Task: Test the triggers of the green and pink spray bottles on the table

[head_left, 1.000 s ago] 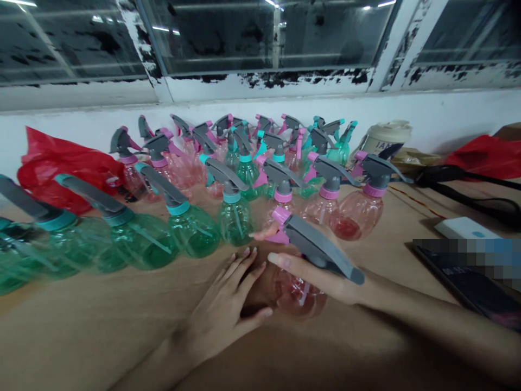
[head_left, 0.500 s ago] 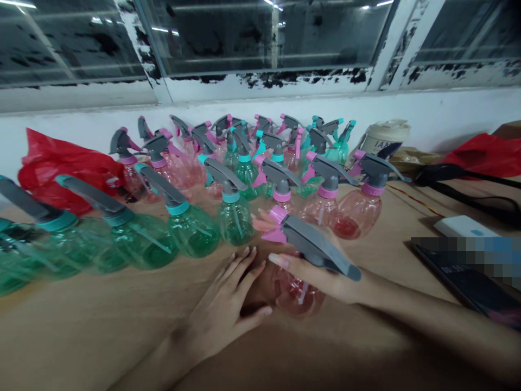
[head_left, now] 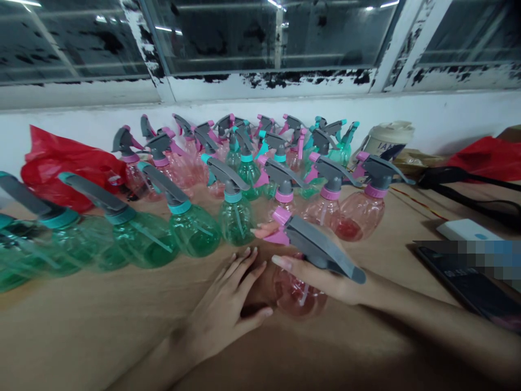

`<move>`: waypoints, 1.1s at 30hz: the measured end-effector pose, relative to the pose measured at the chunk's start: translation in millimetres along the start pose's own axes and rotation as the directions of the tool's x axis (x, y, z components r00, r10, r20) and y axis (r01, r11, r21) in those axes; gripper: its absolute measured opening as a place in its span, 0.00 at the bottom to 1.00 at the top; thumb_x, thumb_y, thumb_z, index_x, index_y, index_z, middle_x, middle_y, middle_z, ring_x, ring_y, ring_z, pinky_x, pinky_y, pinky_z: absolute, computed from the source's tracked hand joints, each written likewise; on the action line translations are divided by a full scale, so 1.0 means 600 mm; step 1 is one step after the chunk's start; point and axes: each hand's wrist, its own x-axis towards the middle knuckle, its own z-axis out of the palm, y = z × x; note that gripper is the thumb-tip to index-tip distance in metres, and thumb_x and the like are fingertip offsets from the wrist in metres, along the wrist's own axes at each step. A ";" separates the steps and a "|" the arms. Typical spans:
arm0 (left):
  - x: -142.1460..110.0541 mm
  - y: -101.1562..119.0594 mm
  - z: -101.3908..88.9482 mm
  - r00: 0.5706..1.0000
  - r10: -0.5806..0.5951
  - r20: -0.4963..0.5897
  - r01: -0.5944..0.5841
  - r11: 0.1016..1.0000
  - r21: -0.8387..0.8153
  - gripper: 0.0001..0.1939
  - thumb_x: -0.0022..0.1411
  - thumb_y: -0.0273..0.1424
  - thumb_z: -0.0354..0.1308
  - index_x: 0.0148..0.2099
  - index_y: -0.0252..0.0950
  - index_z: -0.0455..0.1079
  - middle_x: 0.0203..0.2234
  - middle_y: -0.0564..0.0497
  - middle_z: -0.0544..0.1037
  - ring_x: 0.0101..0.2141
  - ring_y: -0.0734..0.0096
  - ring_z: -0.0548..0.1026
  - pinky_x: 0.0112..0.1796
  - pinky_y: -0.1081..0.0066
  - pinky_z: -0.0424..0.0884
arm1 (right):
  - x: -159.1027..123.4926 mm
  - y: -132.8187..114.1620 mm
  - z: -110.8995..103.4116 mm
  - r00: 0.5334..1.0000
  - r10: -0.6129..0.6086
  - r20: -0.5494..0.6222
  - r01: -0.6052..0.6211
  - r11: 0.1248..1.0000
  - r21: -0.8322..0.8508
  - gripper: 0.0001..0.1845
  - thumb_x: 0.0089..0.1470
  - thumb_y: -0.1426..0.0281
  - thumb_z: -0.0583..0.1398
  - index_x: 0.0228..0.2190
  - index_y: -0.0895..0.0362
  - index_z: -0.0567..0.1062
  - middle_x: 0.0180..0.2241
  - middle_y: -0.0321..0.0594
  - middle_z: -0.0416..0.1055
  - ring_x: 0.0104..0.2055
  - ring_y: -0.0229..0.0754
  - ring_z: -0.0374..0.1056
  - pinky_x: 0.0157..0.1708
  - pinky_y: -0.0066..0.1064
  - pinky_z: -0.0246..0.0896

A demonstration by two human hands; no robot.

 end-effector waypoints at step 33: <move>0.001 0.001 -0.004 1.000 -0.001 0.022 0.000 0.999 0.042 0.36 0.61 0.46 0.56 0.65 0.38 0.51 0.64 0.41 0.53 0.61 0.49 0.55 0.57 0.50 0.57 | -0.001 -0.002 0.001 0.999 0.004 -0.036 -0.004 1.000 0.000 0.08 0.52 0.64 0.62 0.35 0.54 0.73 0.32 0.37 0.72 0.33 0.40 0.70 0.34 0.33 0.67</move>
